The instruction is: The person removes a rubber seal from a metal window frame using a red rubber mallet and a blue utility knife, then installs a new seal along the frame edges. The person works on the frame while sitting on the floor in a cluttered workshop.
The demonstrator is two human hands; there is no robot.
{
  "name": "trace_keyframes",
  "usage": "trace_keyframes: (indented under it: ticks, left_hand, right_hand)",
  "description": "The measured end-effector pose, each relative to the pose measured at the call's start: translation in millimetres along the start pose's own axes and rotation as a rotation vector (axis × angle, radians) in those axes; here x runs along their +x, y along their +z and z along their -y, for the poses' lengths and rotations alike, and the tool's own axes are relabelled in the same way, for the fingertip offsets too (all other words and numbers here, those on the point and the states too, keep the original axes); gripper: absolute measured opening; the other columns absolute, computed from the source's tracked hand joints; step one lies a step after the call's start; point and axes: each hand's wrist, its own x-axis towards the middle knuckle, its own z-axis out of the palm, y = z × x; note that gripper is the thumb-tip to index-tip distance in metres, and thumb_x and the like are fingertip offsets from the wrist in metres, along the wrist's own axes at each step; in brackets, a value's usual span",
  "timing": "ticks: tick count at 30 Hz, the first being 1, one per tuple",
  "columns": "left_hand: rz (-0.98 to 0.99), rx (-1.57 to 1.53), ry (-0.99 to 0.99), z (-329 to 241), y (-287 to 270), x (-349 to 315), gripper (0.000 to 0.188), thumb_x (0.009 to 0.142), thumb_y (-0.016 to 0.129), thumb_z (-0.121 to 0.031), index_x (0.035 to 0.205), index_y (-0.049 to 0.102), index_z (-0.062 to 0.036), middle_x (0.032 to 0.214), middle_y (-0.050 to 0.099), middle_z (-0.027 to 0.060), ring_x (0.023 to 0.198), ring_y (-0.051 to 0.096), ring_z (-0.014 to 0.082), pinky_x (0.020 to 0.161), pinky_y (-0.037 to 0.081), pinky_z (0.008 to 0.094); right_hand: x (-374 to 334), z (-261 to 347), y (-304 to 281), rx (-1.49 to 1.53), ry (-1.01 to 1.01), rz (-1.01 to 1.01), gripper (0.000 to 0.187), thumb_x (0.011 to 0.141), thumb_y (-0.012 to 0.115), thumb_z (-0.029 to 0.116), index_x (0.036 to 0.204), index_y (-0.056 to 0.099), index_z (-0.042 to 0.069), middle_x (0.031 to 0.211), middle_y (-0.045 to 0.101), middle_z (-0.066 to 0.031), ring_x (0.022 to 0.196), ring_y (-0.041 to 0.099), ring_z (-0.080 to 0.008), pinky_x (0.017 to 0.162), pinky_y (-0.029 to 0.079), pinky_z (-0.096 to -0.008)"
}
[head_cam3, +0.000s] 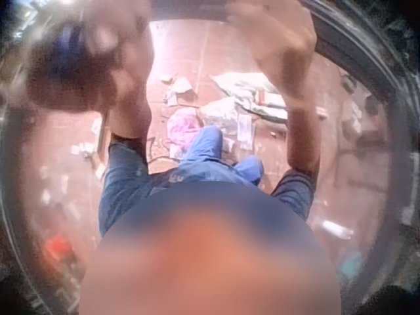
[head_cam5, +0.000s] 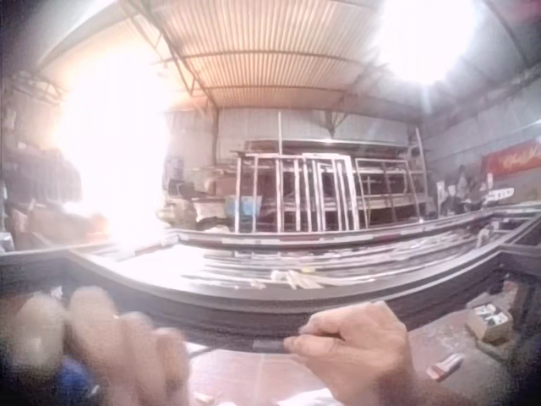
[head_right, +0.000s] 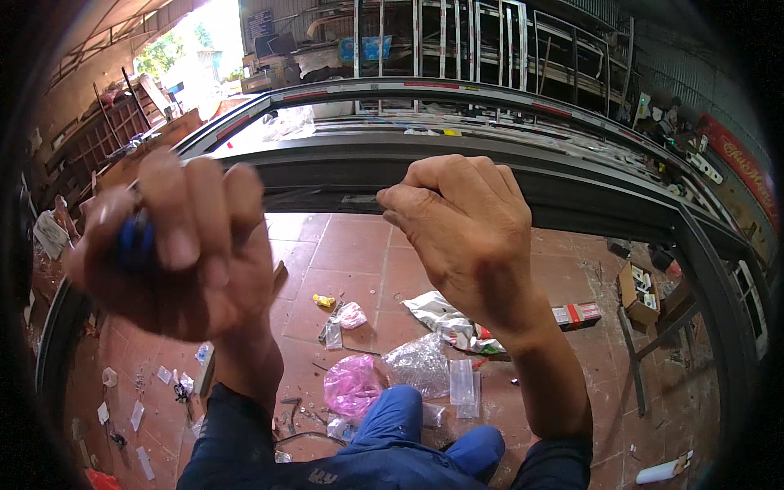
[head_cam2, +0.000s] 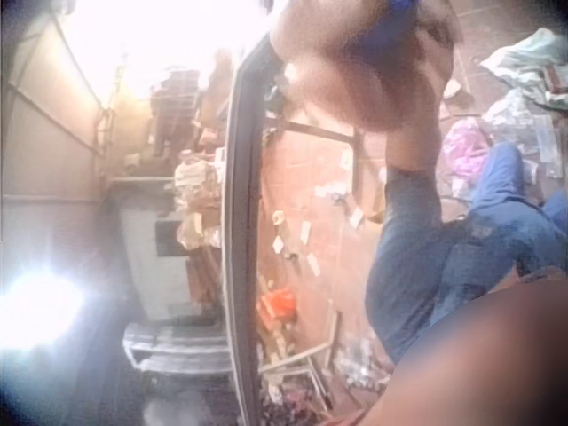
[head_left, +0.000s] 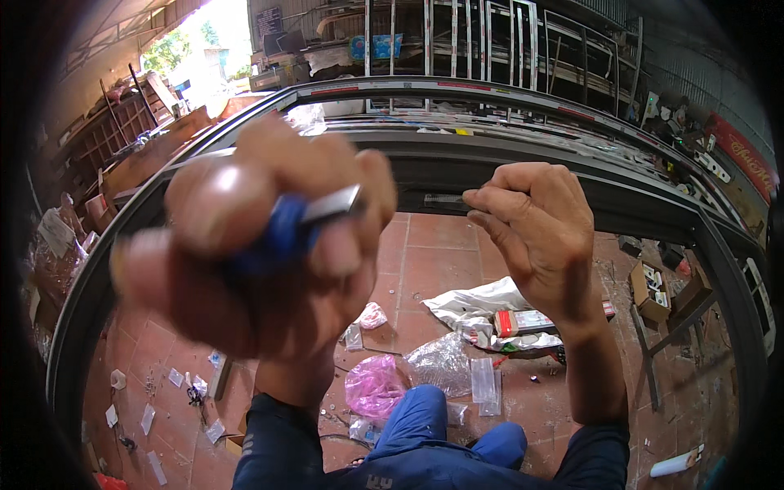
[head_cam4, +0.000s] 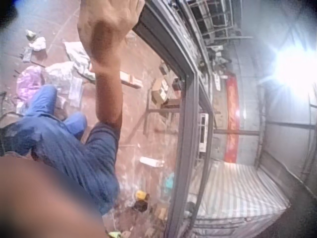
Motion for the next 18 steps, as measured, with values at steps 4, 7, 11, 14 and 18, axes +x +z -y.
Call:
trace_keyframes:
  ticks: [4, 7, 11, 14, 18]
  left_hand:
    - [-0.083, -0.12, 0.09, 43.5, -4.8, 4.3, 0.051, 0.114, 0.039, -0.044, 0.133, 0.068, -0.0075, 0.088, 0.061, 0.009, 0.067, 0.05, 0.0149, 0.065, 0.035, 0.0319]
    - [-0.184, -0.106, 0.054, 51.3, 0.9, 1.5, 0.053, 0.114, 0.038, -0.046, 0.13, 0.069, -0.0066, 0.086, 0.059, 0.0091, 0.065, 0.048, 0.0148, 0.063, 0.034, 0.031]
    - [-0.177, -0.084, 0.019, 50.2, 0.9, 5.9, 0.057, 0.114, 0.036, -0.049, 0.131, 0.069, -0.0061, 0.084, 0.057, 0.0085, 0.064, 0.046, 0.0146, 0.061, 0.034, 0.0302]
    - [-0.076, -0.137, -0.089, 40.9, -5.1, 14.2, 0.059, 0.114, 0.035, -0.051, 0.132, 0.069, -0.0056, 0.084, 0.057, 0.0086, 0.065, 0.046, 0.0147, 0.061, 0.035, 0.0303]
    - [-0.034, -0.179, -0.162, 33.4, -4.8, 20.1, 0.062, 0.114, 0.034, -0.052, 0.133, 0.068, -0.0025, 0.084, 0.057, 0.0097, 0.066, 0.047, 0.0155, 0.061, 0.038, 0.0318]
  right_hand:
    - [3.9, -3.7, 2.7, -0.023, 0.002, -0.028, 0.019, 0.078, 0.084, 0.011, 0.095, 0.075, 0.012, 0.091, 0.066, 0.0004, 0.084, 0.063, -0.0212, 0.073, 0.046, -0.0373]
    - [4.5, -1.7, -1.1, -0.026, 0.03, 0.011, 0.028, 0.074, 0.086, 0.005, 0.1, 0.076, 0.01, 0.093, 0.069, -0.0029, 0.086, 0.064, -0.025, 0.075, 0.049, -0.0378]
    - [4.7, -4.2, 0.7, -0.021, 0.021, 0.002, 0.027, 0.076, 0.085, 0.006, 0.1, 0.076, 0.011, 0.093, 0.069, -0.0023, 0.084, 0.064, -0.0251, 0.073, 0.049, -0.0383]
    - [3.2, -6.9, 0.9, -0.026, 0.025, -0.015, 0.021, 0.079, 0.082, 0.009, 0.098, 0.076, 0.013, 0.092, 0.068, -0.0008, 0.084, 0.063, -0.0235, 0.073, 0.048, -0.0375]
    - [1.0, -9.2, 4.8, -0.047, 0.015, -0.041, 0.011, 0.084, 0.076, 0.015, 0.095, 0.076, 0.015, 0.091, 0.066, 0.0024, 0.086, 0.063, -0.0197, 0.072, 0.045, -0.0353]
